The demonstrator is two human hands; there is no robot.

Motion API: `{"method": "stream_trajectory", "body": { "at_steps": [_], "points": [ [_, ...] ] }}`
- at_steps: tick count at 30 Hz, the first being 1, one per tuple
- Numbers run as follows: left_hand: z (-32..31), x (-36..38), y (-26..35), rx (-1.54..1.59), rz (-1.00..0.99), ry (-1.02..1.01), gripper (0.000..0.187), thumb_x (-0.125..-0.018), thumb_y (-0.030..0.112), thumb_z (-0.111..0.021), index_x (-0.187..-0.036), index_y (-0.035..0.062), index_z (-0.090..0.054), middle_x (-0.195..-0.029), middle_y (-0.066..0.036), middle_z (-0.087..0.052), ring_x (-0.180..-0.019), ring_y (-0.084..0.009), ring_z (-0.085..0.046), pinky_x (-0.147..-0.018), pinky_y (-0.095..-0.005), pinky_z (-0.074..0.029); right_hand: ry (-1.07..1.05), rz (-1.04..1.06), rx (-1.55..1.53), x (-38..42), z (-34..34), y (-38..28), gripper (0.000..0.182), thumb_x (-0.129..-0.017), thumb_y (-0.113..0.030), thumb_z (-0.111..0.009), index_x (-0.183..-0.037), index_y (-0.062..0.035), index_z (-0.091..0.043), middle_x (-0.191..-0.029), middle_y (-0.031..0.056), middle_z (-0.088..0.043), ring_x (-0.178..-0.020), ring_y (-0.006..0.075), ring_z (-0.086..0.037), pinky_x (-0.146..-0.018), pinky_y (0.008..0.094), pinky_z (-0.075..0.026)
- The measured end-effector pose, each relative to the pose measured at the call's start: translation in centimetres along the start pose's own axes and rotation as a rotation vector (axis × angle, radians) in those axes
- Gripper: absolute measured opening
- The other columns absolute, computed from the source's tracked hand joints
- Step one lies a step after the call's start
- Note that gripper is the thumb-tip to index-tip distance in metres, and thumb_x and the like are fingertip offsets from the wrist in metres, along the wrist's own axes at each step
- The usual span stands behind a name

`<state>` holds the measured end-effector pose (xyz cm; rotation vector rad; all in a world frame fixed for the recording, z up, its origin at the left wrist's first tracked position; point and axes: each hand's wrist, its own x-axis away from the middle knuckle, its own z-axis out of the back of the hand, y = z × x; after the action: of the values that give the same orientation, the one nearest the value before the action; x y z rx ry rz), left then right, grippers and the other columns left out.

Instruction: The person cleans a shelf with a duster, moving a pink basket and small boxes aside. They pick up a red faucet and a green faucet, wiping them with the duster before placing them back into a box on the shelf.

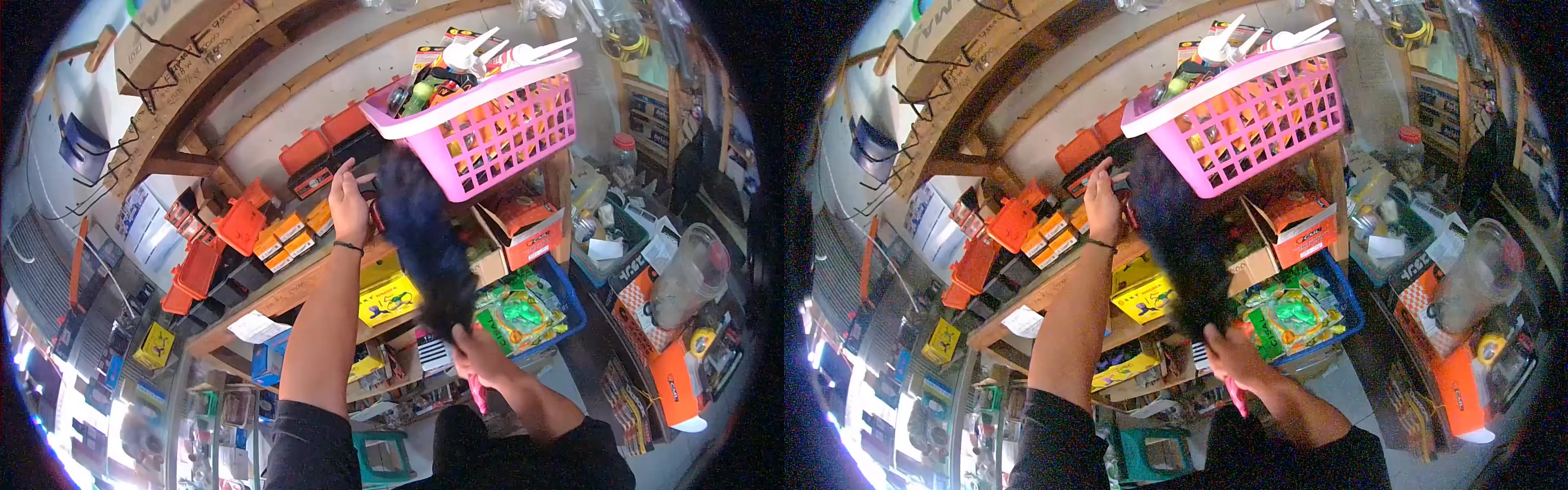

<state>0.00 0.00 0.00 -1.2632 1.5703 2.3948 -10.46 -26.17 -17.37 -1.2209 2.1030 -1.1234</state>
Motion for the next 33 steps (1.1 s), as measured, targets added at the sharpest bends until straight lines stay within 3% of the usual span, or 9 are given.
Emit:
{"method": "stream_trajectory", "body": {
  "at_steps": [3,7,11,15,20,23,27,30,33],
  "points": [
    [0.1,0.0,0.8,0.432,-0.177,-0.172,0.031,-0.089,0.017,-0.034,-0.113,0.0003,-0.046,-0.107,-0.01,-0.053,-0.093,-0.0124,-0.049,-0.083,-0.0229,-0.038,-0.099,-0.079,0.051,0.1,-0.8,-0.3,0.048,-0.086,-0.044,-0.042,-0.053,-0.0091,-0.042,-0.04,-0.0019,-0.035,-0.03,0.0098,-0.031,-0.031,0.0247,-0.024],
    [-2.1,2.7,6.1,-0.072,-0.115,0.102,0.032,-0.09,0.02,-0.032,-0.111,0.0023,-0.048,-0.077,-0.005,-0.06,-0.062,-0.0061,-0.044,-0.06,-0.0207,-0.037,0.149,0.025,-0.155,-0.1,-1.0,-0.6,0.046,-0.085,-0.042,-0.046,-0.054,-0.0093,-0.041,-0.041,-0.0027,-0.033,-0.031,0.0089,-0.027,-0.032,0.0244,-0.023],
    [-0.6,-0.9,0.9,0.569,-0.079,0.014,0.03,-0.09,0.016,-0.031,-0.11,-0.0005,-0.048,-0.096,-0.008,-0.055,-0.075,-0.0081,-0.052,-0.062,-0.0208,-0.038,-0.12,-0.12,-0.004,0.4,-1.2,-0.4,0.049,-0.085,-0.042,-0.044,-0.048,-0.0123,-0.033,-0.041,-0.0026,-0.03,-0.031,0.0096,-0.025,-0.033,0.0241,-0.022],
    [-2.0,2.4,6.2,-0.083,-0.047,0.032,0.03,-0.09,0.016,-0.033,-0.11,-0.0014,-0.047,-0.098,-0.006,-0.051,-0.089,-0.0137,-0.054,-0.078,-0.0201,-0.04,0.092,-0.046,-0.171,0.1,-1.2,-0.4,0.047,-0.086,-0.04,-0.044,-0.049,-0.0116,-0.035,-0.042,-0.0021,-0.031,-0.031,0.0097,-0.026,-0.033,0.0247,-0.022],
    [-1.0,0.2,2.1,0.366,-0.114,-0.135,0.033,-0.092,0.022,-0.031,-0.116,0.002,-0.043,-0.094,-0.004,-0.053,-0.087,-0.0101,-0.052,-0.073,-0.0228,-0.042,-0.1,-0.136,-0.09,0.5,-0.3,-0.2,0.046,-0.085,-0.04,-0.045,-0.05,-0.0113,-0.036,-0.042,-0.0033,-0.032,-0.03,0.0093,-0.027,-0.033,0.0242,-0.022],
    [-1.6,1.6,5.1,-0.288,-0.229,0.004,0.033,-0.092,0.024,-0.031,-0.118,0.0055,-0.042,-0.093,-0.006,-0.056,-0.077,-0.0091,-0.053,-0.07,-0.0217,-0.044,0.066,-0.013,-0.184,0.4,-0.2,-1.1,0.047,-0.085,-0.04,-0.045,-0.049,-0.0116,-0.036,-0.041,-0.0024,-0.03,-0.031,0.0096,-0.027,-0.033,0.0243,-0.022],
    [-1.7,1.7,5.4,-0.178,-0.097,-0.03,0.034,-0.092,0.023,-0.03,-0.118,0.0061,-0.042,-0.092,-0.009,-0.058,-0.065,-0.0091,-0.054,-0.055,-0.0194,-0.045,-0.089,-0.157,-0.2,1.1,-0.6,-0.9,0.045,-0.087,-0.041,-0.04,-0.056,-0.0096,-0.035,-0.043,-0.0017,-0.028,-0.034,0.0099,-0.027,-0.037,0.0247,-0.023],
    [1.3,-0.7,-0.6,0.631,-0.055,-0.317,0.036,-0.092,0.024,-0.031,-0.118,0.0021,-0.043,-0.11,-0.009,-0.051,-0.084,-0.0108,-0.051,-0.072,-0.0216,-0.042,-0.112,-0.1,-0.177,1.1,0.2,-0.9,0.044,-0.086,-0.041,-0.043,-0.058,-0.008,-0.039,-0.043,-0.0024,-0.03,-0.033,0.0092,-0.026,-0.035,0.0245,-0.021],
    [-0.8,2.2,4.7,-0.1,-0.021,0.001,0.037,-0.092,0.025,-0.03,-0.116,0.0007,-0.045,-0.109,-0.009,-0.051,-0.09,-0.0135,-0.051,-0.08,-0.0237,-0.04,-0.01,0.017,-0.247,1.1,0.1,-1.7,0.044,-0.085,-0.042,-0.046,-0.06,-0.0053,-0.041,-0.042,-0.0024,-0.031,-0.032,0.0088,-0.026,-0.033,0.024,-0.02]
  ]
}}
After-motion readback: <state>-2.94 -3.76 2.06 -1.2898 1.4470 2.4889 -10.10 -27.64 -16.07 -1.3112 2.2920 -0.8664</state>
